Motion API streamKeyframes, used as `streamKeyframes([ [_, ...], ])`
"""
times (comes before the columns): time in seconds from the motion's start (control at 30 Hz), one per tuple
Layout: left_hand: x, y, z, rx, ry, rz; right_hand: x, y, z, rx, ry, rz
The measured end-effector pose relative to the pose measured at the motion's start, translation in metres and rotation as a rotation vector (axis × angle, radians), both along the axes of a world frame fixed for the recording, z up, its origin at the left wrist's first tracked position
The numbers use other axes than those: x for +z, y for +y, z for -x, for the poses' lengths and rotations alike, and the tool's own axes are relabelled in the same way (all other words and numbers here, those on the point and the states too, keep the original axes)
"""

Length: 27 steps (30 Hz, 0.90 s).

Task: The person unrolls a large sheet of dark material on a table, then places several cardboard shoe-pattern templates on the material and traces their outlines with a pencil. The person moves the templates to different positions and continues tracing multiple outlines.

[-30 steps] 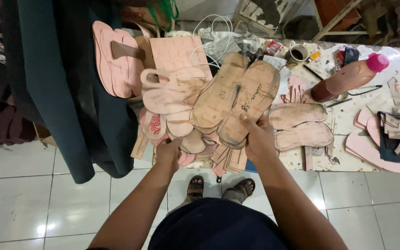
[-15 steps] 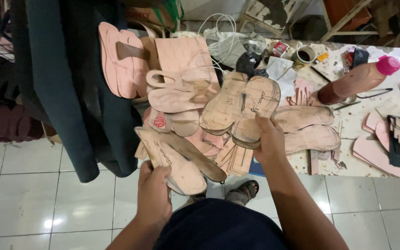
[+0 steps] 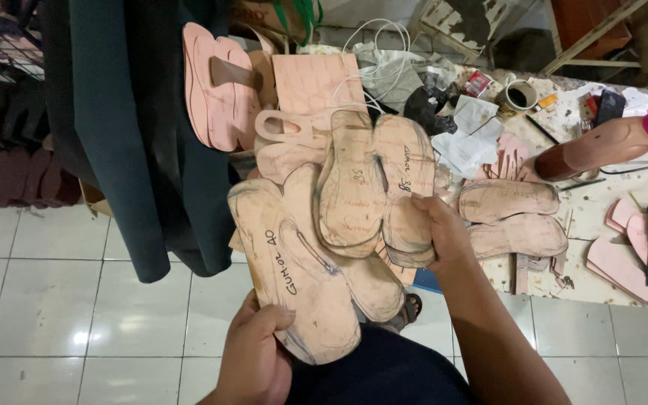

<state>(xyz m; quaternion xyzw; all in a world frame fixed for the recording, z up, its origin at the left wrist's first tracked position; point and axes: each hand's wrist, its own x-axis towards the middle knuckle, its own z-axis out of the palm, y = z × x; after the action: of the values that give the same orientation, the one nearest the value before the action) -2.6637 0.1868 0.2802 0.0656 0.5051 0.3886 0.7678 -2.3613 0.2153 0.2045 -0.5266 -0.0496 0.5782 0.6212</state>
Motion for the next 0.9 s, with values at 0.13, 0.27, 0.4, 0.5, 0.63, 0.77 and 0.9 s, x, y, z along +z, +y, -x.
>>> streamKeyframes([
  [0.13,-0.001,0.018,0.0,-0.124,0.102,-0.448,0.001,0.003,0.001,0.068,0.087,-0.093],
  [0.27,-0.018,0.059,-0.013,-0.161,0.032,-0.653,0.002,0.002,0.008,0.061,0.075,-0.284],
  [0.4,-0.057,0.089,-0.026,-0.163,-0.152,-0.58,0.011,0.0,0.008,-0.043,-0.009,-0.531],
  [0.5,-0.113,0.101,-0.028,-0.167,0.033,-0.474,0.026,-0.004,-0.004,-0.19,-0.107,-0.543],
  [0.63,-0.206,0.095,-0.022,-0.218,0.34,-0.356,0.042,-0.023,-0.032,-0.353,-0.154,-0.422],
  [0.77,-0.247,0.068,-0.022,-0.29,0.409,-0.159,0.036,-0.059,-0.061,-0.452,-0.134,-0.358],
  [0.9,-0.203,0.04,-0.059,-0.49,0.152,-0.055,0.018,-0.11,-0.095,-0.422,-0.187,-0.278],
])
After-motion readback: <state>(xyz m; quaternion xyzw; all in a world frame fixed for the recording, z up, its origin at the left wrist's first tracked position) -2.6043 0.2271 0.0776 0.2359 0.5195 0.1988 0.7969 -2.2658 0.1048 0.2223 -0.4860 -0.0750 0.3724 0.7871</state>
